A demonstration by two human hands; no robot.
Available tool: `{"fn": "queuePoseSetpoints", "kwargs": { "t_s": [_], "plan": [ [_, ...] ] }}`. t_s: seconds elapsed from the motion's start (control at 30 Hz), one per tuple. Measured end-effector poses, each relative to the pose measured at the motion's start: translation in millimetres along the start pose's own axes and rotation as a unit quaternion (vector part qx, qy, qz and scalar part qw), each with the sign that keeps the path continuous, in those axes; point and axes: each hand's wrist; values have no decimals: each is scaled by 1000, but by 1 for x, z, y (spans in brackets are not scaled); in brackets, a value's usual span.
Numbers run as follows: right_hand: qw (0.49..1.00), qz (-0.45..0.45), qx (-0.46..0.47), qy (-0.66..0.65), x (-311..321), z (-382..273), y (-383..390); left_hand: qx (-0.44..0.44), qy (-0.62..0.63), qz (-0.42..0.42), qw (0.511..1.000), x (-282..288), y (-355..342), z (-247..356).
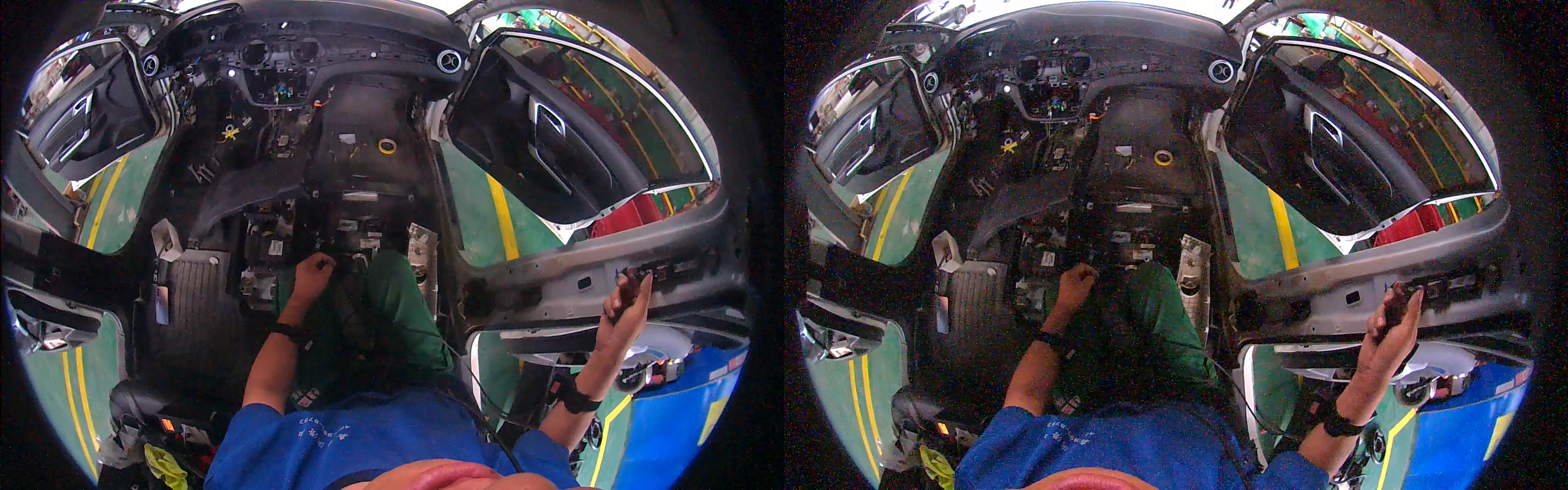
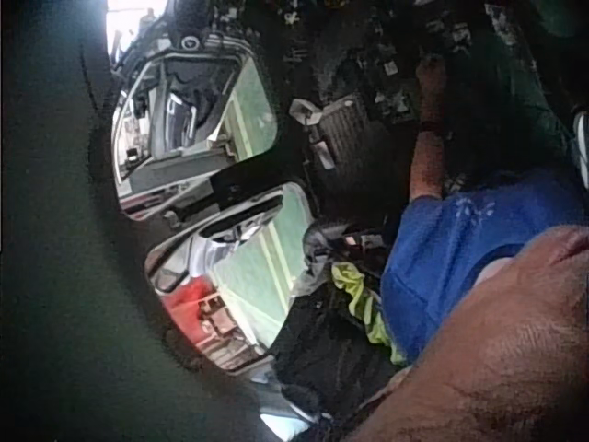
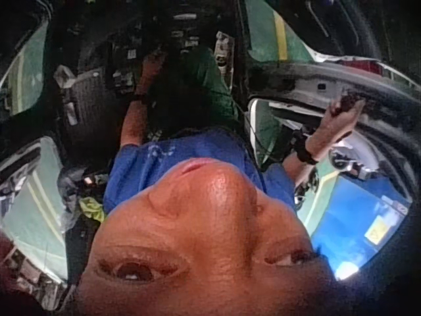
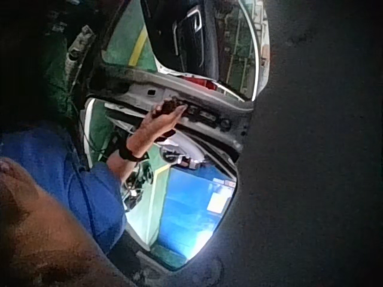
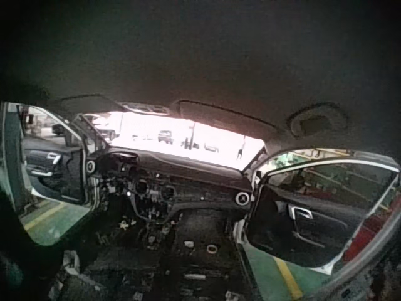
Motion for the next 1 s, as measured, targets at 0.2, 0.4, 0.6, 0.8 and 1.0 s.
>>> {"fn": "queuePoseSetpoints", "kwargs": {
  "t_s": [0.2, 0.4, 0.6, 0.8, 1.0],
  "plan": [
    [995, -44, 4, -88, 2, 3, -12, 9, 36, -12, 999, 1, 1, -2],
    [988, -69, 9, -139, -2, 7, -12, -7, 55, -13, 998, -2, 0, -7],
    [973, -85, -26, -213, -10, 12, -21, -30, 33, 1, 999, -4, 1, -3],
    [962, -117, -32, -244, -12, 19, -25, -6, 36, -3, 999, -3, 0, -1],
    [974, -92, -27, -205, -15, 18, -24, -59, 45, 7, 997, -8, -2, -9]
  ]
}}
Point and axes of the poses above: each hand's wrist, its own y-axis away from the middle knuckle, its own x-axis out of the back of the hand, z = x × y, and after that the axes turned 8 degrees about y, right-handed
